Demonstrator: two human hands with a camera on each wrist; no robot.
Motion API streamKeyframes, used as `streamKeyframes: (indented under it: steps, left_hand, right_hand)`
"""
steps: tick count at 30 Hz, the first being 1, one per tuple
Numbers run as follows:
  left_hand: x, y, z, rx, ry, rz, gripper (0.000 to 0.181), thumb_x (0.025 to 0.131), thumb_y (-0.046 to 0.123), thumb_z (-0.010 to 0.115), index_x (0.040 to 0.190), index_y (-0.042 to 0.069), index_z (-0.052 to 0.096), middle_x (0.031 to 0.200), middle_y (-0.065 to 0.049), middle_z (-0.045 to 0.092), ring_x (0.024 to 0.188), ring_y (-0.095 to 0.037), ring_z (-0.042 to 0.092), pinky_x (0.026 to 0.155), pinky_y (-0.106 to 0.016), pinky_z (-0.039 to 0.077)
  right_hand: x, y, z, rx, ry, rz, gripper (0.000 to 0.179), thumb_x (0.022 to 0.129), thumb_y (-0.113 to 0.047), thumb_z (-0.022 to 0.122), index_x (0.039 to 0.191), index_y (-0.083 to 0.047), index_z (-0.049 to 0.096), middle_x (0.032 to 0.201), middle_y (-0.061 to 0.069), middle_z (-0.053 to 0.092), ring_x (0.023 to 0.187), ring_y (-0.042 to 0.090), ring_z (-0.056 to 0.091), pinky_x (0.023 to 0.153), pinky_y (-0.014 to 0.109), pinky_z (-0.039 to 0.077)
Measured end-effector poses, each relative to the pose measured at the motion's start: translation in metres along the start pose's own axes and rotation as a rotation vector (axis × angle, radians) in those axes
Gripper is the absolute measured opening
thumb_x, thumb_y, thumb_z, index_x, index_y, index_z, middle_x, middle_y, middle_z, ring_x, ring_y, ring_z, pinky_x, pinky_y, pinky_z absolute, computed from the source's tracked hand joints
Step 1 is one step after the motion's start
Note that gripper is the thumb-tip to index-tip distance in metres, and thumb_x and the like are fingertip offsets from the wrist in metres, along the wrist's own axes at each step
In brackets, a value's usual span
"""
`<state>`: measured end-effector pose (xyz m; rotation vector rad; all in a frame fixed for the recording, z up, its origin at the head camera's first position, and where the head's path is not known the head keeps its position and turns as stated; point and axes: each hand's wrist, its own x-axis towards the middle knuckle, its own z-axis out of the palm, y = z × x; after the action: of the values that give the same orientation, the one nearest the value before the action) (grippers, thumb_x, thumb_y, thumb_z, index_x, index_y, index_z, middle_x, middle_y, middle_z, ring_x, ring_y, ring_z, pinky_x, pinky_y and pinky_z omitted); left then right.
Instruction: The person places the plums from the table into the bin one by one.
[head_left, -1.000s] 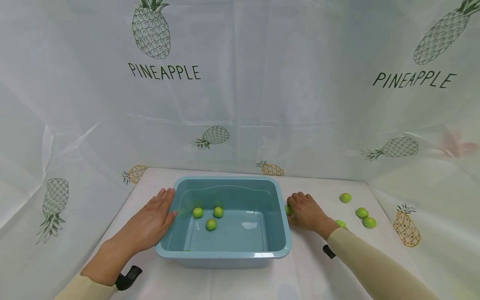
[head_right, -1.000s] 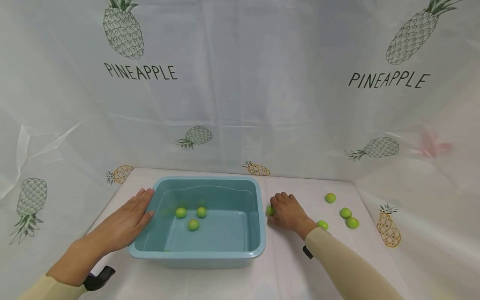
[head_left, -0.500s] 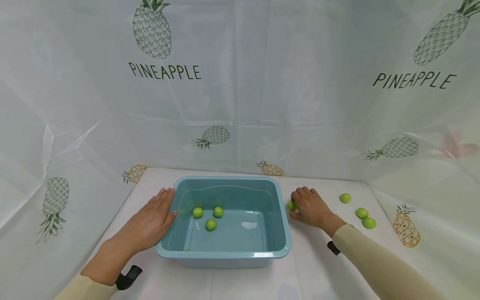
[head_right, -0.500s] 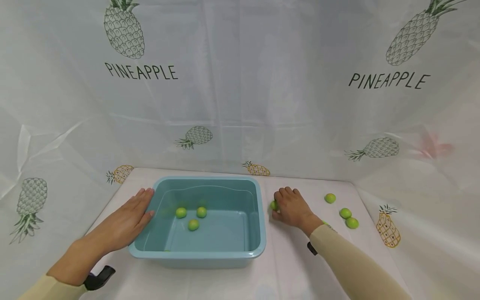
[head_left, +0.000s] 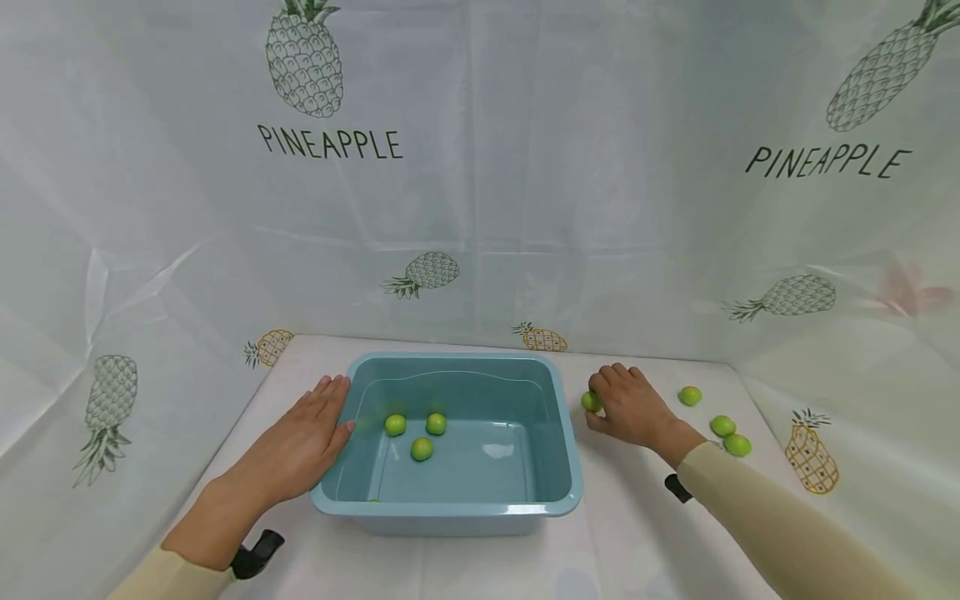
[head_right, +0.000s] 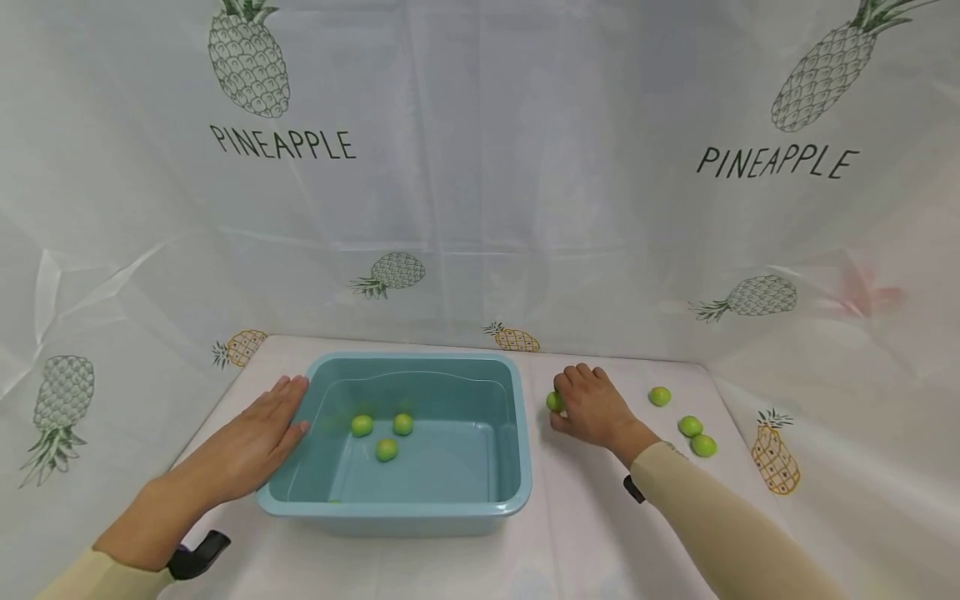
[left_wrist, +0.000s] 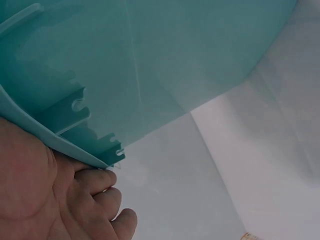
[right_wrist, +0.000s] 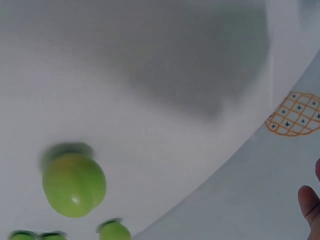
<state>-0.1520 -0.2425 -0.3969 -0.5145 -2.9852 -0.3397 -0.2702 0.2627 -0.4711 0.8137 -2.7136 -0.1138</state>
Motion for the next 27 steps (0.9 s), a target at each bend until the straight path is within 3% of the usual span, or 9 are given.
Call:
streamKeyframes:
  steps: [9,17,22,27]
  left_hand:
    - [0.000,0.000,-0.001,0.098,0.024,0.024,0.066,0.108,0.028,0.056,0.157,-0.011,0.038,0.164,-0.028,0.040,0.155,-0.049,0.033,0.124,-0.066,0.030]
    - [0.000,0.000,-0.003,0.107,0.019,0.029,0.066,0.108,0.028,0.056,0.157,-0.012,0.038,0.164,-0.029,0.039,0.155,-0.049,0.033,0.124,-0.066,0.030]
    - [0.001,0.000,-0.001,0.083,0.017,0.024,0.065,0.109,0.028,0.055,0.157,-0.012,0.037,0.164,-0.029,0.039,0.155,-0.049,0.032,0.123,-0.066,0.031]
    - [0.001,-0.001,0.000,0.064,0.016,0.023,0.065,0.109,0.027,0.055,0.157,-0.012,0.037,0.164,-0.029,0.039,0.155,-0.049,0.032,0.123,-0.066,0.032]
  right_hand:
    - [0.009,0.000,-0.016,0.004,0.086,-0.066,0.034,0.084,-0.037,0.080,0.097,-0.012,0.059,0.087,0.000,0.054,0.086,0.021,0.049,0.074,0.038,0.043]
    - [0.036,-0.007,-0.055,0.021,0.132,-0.087,0.034,0.087,-0.036,0.076,0.098,-0.009,0.059,0.090,0.004,0.057,0.085,0.023,0.052,0.074,0.041,0.047]
    - [0.058,-0.022,-0.085,0.064,0.159,-0.088,0.030,0.088,-0.033,0.074,0.098,-0.009,0.059,0.089,0.004,0.057,0.084,0.024,0.052,0.073,0.039,0.043]
    - [0.075,-0.049,-0.104,0.115,0.179,-0.168,0.031,0.089,-0.033,0.075,0.101,-0.008,0.062,0.093,0.004,0.060,0.087,0.024,0.054,0.073,0.038,0.042]
